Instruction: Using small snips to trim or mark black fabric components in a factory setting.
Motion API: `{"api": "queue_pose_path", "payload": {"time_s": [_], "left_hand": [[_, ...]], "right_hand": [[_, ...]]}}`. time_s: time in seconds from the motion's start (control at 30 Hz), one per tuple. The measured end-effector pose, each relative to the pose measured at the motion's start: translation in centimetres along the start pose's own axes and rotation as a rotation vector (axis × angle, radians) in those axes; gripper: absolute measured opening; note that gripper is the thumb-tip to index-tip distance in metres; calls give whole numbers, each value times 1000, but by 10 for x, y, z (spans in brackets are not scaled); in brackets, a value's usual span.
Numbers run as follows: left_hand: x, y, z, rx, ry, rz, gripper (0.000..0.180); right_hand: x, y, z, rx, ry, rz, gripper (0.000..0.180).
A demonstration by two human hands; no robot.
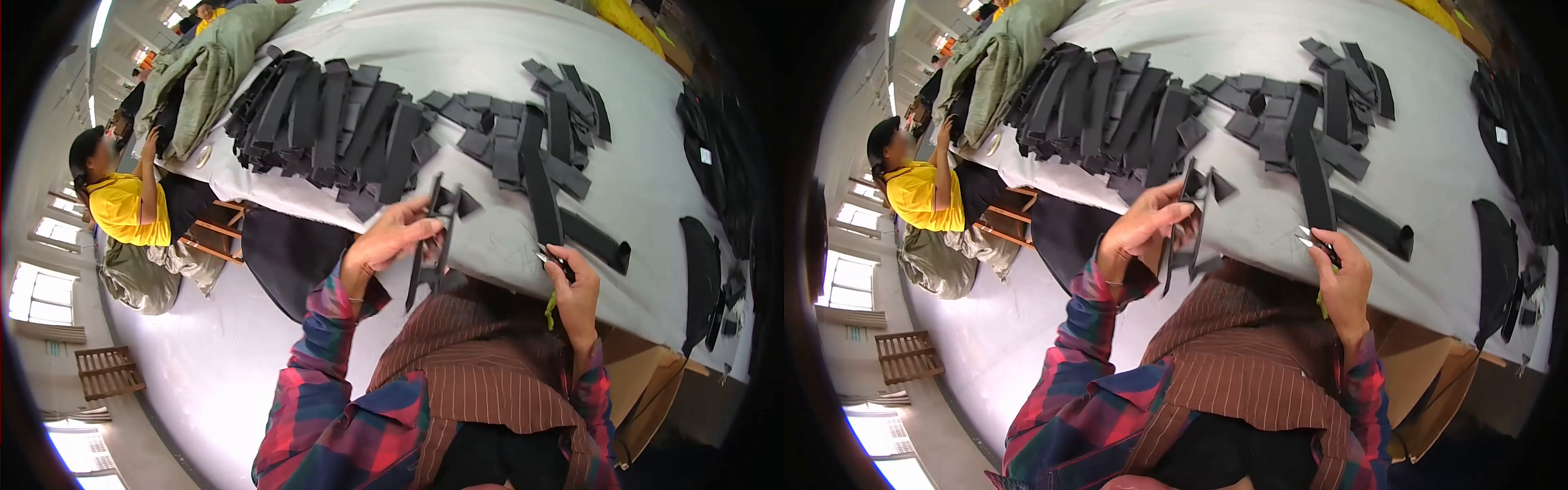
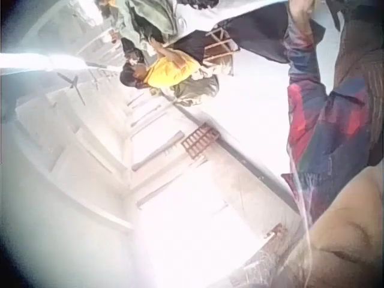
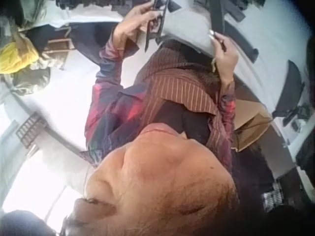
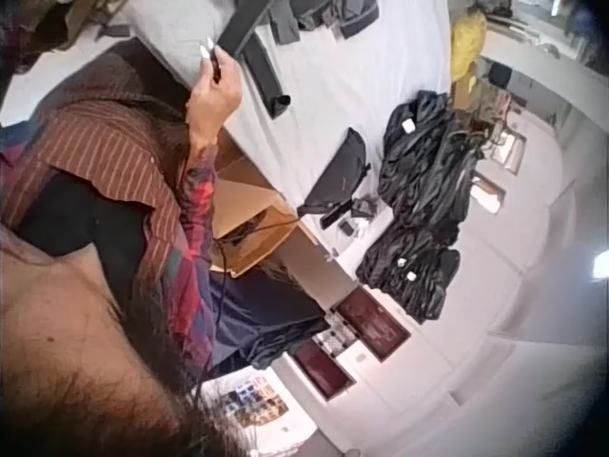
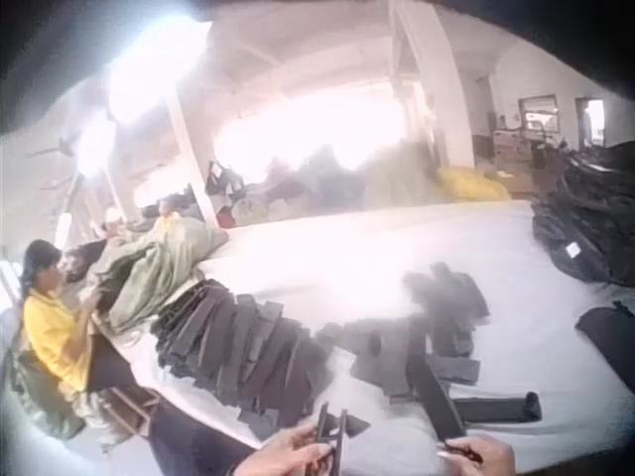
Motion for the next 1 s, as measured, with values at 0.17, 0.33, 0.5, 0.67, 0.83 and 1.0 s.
{"api": "queue_pose_path", "payload": {"time_s": [0.17,0.33,0.5,0.67,0.83,1.0], "left_hand": [[-61,12,87,567,893,643,58],[-156,30,186,828,1500,1151,56],[-277,44,157,-11,1653,1095,62],[-189,61,152,200,1847,1277,57],[-32,66,91,376,752,206,38],[85,72,-30,-141,-131,-288,61]], "right_hand": [[-1,8,26,-8,-169,55,32],[8,11,34,39,-309,84,39],[16,15,34,18,-253,72,18],[4,11,49,54,-236,131,14],[-7,30,24,45,134,252,15],[2,24,-15,-64,346,129,16]]}}
Point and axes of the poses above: each hand's wrist, its own y-axis towards the middle knuckle, its own x-axis out of the palm, z = x × y, the point moved 1 cm from there along y, towards the middle knuckle
